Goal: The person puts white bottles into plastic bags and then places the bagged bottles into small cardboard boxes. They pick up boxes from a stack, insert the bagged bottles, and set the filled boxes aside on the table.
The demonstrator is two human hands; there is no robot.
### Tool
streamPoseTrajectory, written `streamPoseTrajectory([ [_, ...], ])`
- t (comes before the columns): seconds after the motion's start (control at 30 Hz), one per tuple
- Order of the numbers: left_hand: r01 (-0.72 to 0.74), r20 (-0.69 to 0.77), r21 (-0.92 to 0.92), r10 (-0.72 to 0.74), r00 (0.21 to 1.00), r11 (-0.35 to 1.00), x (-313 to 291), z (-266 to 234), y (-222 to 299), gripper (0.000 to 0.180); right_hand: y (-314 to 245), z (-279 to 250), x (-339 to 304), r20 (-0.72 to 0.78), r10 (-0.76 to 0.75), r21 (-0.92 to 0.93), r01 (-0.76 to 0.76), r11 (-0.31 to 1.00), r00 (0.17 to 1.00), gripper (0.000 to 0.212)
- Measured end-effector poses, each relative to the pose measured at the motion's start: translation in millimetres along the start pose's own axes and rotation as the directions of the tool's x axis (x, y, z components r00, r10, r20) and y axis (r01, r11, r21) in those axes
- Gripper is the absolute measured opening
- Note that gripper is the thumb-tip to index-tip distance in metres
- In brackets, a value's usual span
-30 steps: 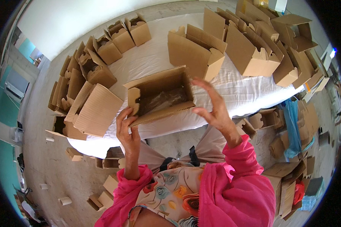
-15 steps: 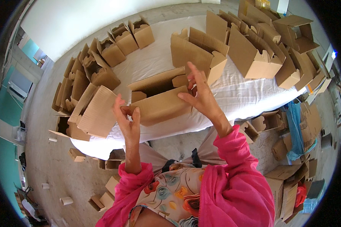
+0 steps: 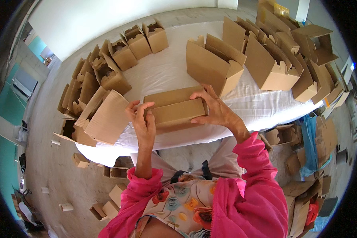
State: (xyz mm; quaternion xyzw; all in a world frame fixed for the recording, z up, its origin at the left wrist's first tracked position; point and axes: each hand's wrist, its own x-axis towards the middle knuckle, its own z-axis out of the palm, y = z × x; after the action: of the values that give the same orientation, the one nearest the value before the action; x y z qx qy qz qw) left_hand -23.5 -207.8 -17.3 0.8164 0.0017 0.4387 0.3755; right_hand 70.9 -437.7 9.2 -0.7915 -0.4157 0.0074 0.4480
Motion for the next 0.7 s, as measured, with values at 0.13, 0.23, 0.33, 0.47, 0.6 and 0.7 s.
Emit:
streamPoseTrajectory([
  [0.13,0.188,-0.129,-0.380,-0.253,0.959,0.906,-4.5,-2.8,-11.1,0.033,-1.3,7.7,-0.3,-0.128,0.013,0.009,-0.012,1.000,0.992,0.067],
  [0.23,0.250,-0.172,-0.389,-0.337,0.926,0.887,-23.6,-1.7,-25.4,0.034,-9.0,17.0,18.5,-0.326,0.070,0.090,-0.043,0.995,0.943,0.066],
  [0.33,0.224,-0.149,-0.186,-0.253,0.956,0.957,-41.5,4.1,-50.1,0.037,-18.9,41.2,55.9,-0.482,0.044,-0.040,-0.072,0.997,0.875,0.066],
  [0.47,0.182,-0.073,-0.068,-0.186,0.980,0.981,-49.7,6.7,-64.4,0.047,-16.1,70.3,124.9,-0.624,0.010,-0.149,-0.132,0.980,0.781,0.064],
  [0.6,0.113,-0.035,-0.035,-0.114,0.993,0.993,-48.4,13.1,-66.1,0.050,1.2,105.4,193.8,-0.608,0.085,-0.125,-0.200,0.972,0.790,0.065],
  [0.7,0.113,-0.023,-0.043,-0.114,0.993,0.993,-48.4,14.6,-66.7,0.051,2.5,132.0,216.3,-0.546,0.231,-0.054,-0.309,0.949,0.805,0.070],
])
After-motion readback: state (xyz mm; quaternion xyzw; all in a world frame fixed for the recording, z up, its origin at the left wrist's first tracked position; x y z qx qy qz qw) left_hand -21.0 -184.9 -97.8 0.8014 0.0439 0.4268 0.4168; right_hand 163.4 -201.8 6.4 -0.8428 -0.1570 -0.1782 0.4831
